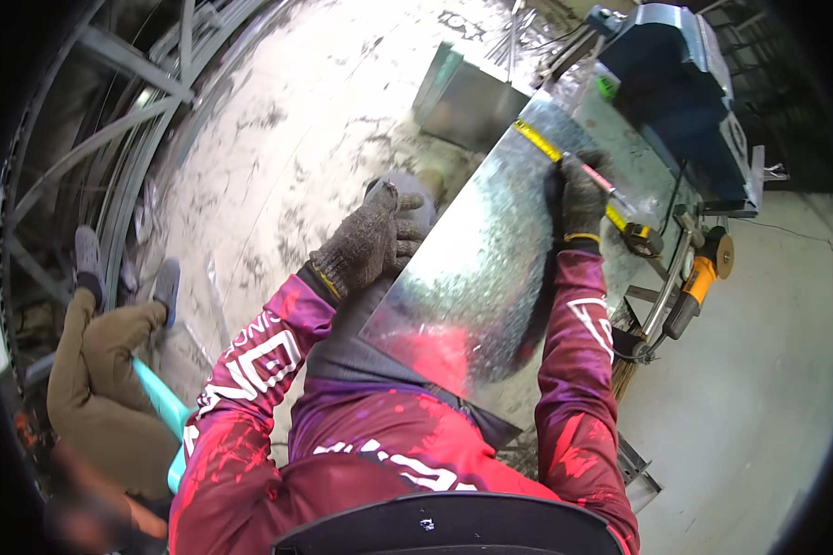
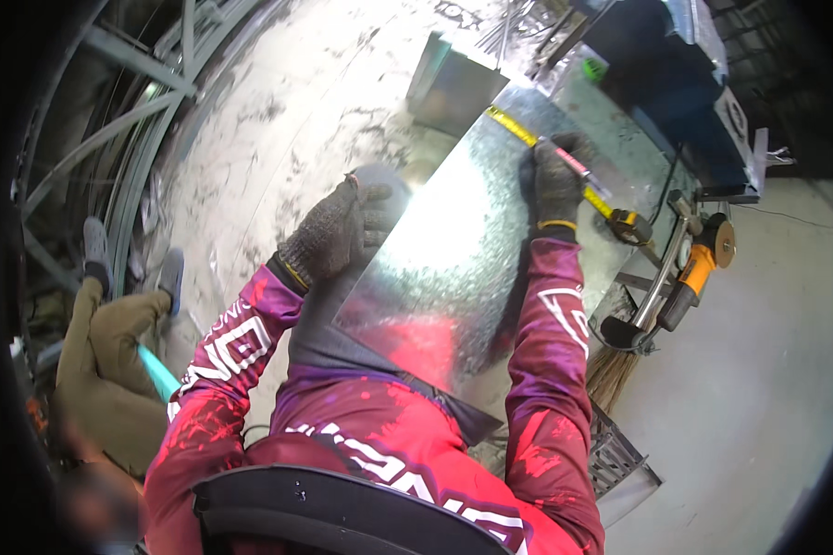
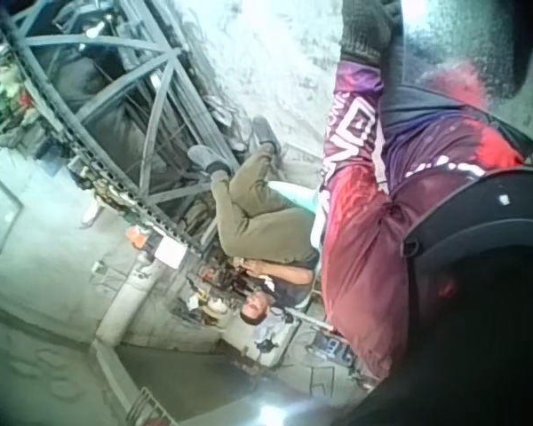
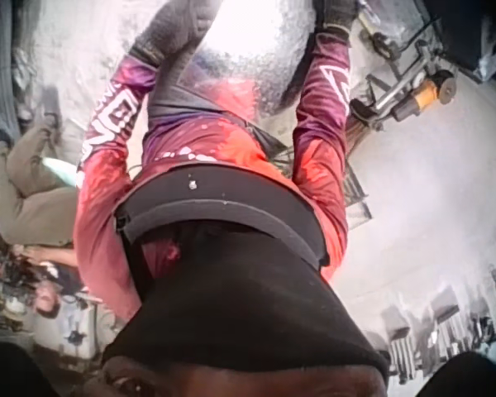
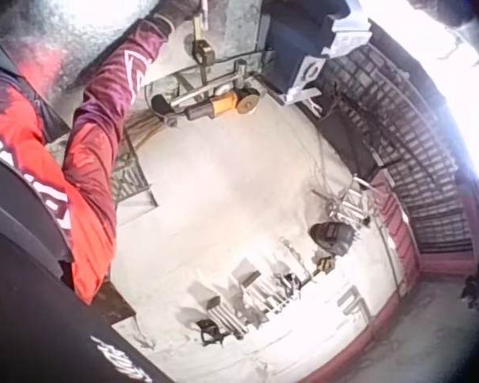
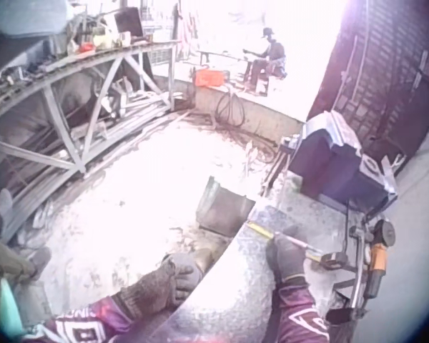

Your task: Measure a metal sheet with a tape measure and mark dimensions with a permanent marker and a square.

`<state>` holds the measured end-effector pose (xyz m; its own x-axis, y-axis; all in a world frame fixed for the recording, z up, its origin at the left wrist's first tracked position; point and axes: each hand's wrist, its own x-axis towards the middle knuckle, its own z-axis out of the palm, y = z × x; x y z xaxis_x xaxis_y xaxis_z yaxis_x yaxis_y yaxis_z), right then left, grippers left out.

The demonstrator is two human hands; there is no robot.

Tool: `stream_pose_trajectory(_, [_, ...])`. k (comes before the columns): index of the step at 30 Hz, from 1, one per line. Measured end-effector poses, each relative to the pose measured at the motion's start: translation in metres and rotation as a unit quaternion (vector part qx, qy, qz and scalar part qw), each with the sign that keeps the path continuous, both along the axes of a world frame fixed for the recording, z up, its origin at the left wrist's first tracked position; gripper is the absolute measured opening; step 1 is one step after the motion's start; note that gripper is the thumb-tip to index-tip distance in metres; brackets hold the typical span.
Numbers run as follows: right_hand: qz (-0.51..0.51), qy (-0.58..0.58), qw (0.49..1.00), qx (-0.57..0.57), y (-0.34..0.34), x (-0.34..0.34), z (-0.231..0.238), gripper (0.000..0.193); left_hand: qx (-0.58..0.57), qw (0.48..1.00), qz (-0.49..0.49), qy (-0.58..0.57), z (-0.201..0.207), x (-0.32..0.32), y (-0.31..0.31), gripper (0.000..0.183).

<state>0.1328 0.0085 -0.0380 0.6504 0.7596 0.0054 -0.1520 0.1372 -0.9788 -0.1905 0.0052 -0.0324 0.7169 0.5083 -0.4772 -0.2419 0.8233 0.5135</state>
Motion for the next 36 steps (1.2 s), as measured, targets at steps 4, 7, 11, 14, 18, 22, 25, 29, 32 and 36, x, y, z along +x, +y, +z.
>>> stream_pose_trajectory(4, [0.004, -0.02, 0.998, -0.053, -0.013, -0.002, 0.024, 0.015, -0.02, 0.998, 0.038, -0.054, 0.0, 0.051, 0.038, 0.061])
stream_pose_trajectory(7, [0.004, -0.067, 0.998, -0.02, -0.011, 0.001, 0.013, 0.015, 0.025, 0.998, 0.038, -0.03, -0.006, 0.084, 0.079, 0.063])
stream_pose_trajectory(11, [-0.024, -0.204, 0.978, -0.036, -0.01, 0.011, 0.0, 0.013, 0.054, 0.996, 0.075, 0.006, 0.014, 0.147, 0.139, 0.062])
stream_pose_trajectory(14, [-0.01, -0.164, 0.985, -0.06, -0.005, 0.001, 0.007, 0.011, 0.171, 0.972, 0.136, 0.091, 0.018, 0.164, 0.177, 0.049])
stream_pose_trajectory(18, [-0.045, -0.378, 0.923, -0.061, -0.008, 0.013, -0.003, 0.01, 0.378, 0.921, 0.037, 0.091, -0.006, 0.177, 0.158, 0.03])
stream_pose_trajectory(22, [-0.03, -0.329, 0.94, -0.083, -0.011, 0.008, 0.006, 0.012, 0.484, 0.864, -0.04, 0.13, -0.032, 0.18, 0.145, 0.027])
stream_pose_trajectory(25, [-0.048, -0.626, 0.777, -0.031, -0.015, 0.01, 0.008, 0.015, 0.572, 0.807, -0.061, 0.136, -0.037, 0.183, 0.151, 0.022])
stream_pose_trajectory(29, [-0.048, -0.335, 0.937, -0.083, -0.017, -0.003, 0.022, 0.017, 0.546, 0.814, -0.102, 0.167, -0.022, 0.185, 0.147, 0.014])
stream_pose_trajectory(32, [-0.027, -0.255, 0.964, -0.068, -0.022, -0.003, 0.026, 0.017, 0.511, 0.839, -0.112, 0.15, -0.007, 0.191, 0.146, 0.013])
stream_pose_trajectory(36, [-0.004, -0.29, 0.956, -0.049, -0.019, -0.002, 0.028, 0.017, 0.529, 0.829, -0.102, 0.15, -0.012, 0.192, 0.146, 0.014])
